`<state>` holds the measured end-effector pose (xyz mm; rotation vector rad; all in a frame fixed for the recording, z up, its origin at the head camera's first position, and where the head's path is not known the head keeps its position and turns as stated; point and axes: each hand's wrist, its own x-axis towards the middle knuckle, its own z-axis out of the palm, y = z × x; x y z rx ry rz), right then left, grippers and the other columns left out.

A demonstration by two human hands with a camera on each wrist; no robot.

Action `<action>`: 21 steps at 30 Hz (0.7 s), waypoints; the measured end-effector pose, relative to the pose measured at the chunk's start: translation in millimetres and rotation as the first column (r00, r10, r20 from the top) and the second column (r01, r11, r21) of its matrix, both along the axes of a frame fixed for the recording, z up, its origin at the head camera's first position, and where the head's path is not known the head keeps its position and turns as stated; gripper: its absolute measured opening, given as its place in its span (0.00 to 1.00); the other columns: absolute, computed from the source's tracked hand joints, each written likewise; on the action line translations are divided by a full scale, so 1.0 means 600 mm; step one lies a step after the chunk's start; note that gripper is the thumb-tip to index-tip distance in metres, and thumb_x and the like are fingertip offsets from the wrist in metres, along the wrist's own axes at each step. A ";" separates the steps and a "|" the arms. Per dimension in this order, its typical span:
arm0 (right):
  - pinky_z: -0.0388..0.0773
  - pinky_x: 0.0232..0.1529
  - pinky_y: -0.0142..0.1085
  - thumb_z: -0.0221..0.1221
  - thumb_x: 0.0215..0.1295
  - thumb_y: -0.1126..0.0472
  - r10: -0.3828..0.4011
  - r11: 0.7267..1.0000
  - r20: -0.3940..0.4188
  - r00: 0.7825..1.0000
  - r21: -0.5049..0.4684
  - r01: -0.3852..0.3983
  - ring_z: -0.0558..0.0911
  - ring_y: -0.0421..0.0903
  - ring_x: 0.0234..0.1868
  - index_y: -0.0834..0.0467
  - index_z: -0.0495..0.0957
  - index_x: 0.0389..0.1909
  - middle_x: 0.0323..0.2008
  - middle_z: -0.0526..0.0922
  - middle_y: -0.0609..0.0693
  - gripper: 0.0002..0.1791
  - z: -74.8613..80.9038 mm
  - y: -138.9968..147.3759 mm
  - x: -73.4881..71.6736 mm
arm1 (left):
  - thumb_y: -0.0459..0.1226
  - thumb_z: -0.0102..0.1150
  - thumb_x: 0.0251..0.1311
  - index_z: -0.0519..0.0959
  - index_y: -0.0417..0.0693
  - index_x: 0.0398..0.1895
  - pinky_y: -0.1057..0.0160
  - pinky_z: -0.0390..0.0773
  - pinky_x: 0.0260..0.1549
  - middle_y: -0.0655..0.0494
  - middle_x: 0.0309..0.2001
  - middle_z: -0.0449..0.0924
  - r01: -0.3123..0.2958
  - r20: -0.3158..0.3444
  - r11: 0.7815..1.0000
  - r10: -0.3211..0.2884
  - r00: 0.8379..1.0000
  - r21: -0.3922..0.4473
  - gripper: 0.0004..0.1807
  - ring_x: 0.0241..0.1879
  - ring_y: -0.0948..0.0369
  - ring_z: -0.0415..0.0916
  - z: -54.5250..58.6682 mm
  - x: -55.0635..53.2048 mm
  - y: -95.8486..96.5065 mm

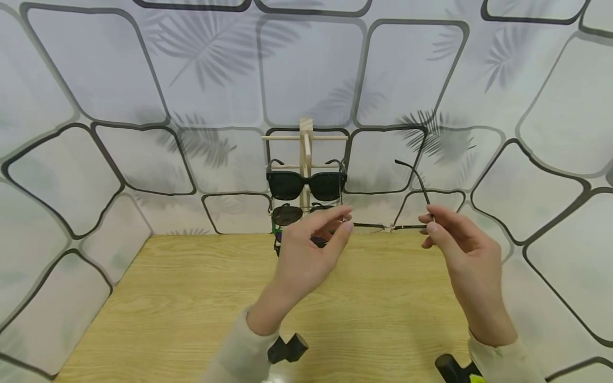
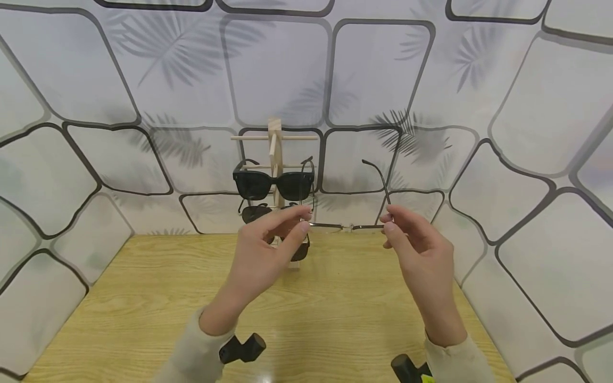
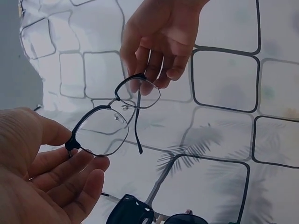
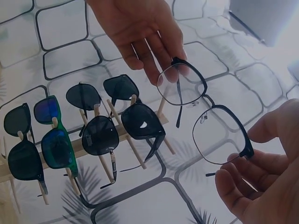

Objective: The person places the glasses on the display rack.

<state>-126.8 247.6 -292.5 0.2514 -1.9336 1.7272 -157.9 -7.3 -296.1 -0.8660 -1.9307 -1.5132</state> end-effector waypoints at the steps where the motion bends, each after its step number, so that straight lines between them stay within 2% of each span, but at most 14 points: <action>1: 0.84 0.41 0.28 0.63 0.75 0.67 0.008 1.000 -0.009 1.000 0.001 -0.008 0.87 0.41 0.41 0.65 0.82 0.63 0.48 0.90 0.49 0.18 0.003 -0.003 -0.001 | 0.35 0.65 0.72 0.87 0.43 0.59 0.64 0.87 0.35 0.50 0.50 0.91 -0.008 -0.008 1.000 0.008 1.000 -0.003 0.15 0.40 0.60 0.88 0.003 -0.001 -0.003; 9: 0.84 0.42 0.29 0.62 0.74 0.71 0.116 0.993 -0.105 0.988 -0.017 -0.118 0.87 0.42 0.40 0.68 0.81 0.62 0.49 0.89 0.53 0.18 0.028 -0.031 -0.019 | 0.33 0.64 0.72 0.86 0.40 0.58 0.66 0.85 0.35 0.48 0.46 0.90 -0.026 -0.035 0.999 0.027 0.999 0.018 0.14 0.35 0.60 0.87 0.031 -0.007 -0.033; 16: 0.83 0.42 0.30 0.63 0.73 0.70 0.115 0.993 -0.112 0.987 -0.020 -0.118 0.85 0.44 0.33 0.65 0.84 0.60 0.48 0.89 0.54 0.16 0.049 -0.059 -0.036 | 0.32 0.63 0.73 0.86 0.41 0.59 0.65 0.87 0.39 0.47 0.50 0.90 -0.041 0.004 0.998 0.041 0.999 0.054 0.15 0.41 0.57 0.90 0.047 -0.010 -0.058; 21: 0.83 0.40 0.30 0.63 0.73 0.70 0.131 0.991 -0.111 0.985 0.014 -0.131 0.85 0.43 0.33 0.64 0.84 0.59 0.47 0.89 0.52 0.16 0.056 -0.078 -0.053 | 0.31 0.64 0.72 0.86 0.40 0.58 0.67 0.86 0.40 0.46 0.49 0.90 -0.079 0.003 0.995 0.079 0.997 0.068 0.14 0.41 0.53 0.90 0.055 -0.011 -0.076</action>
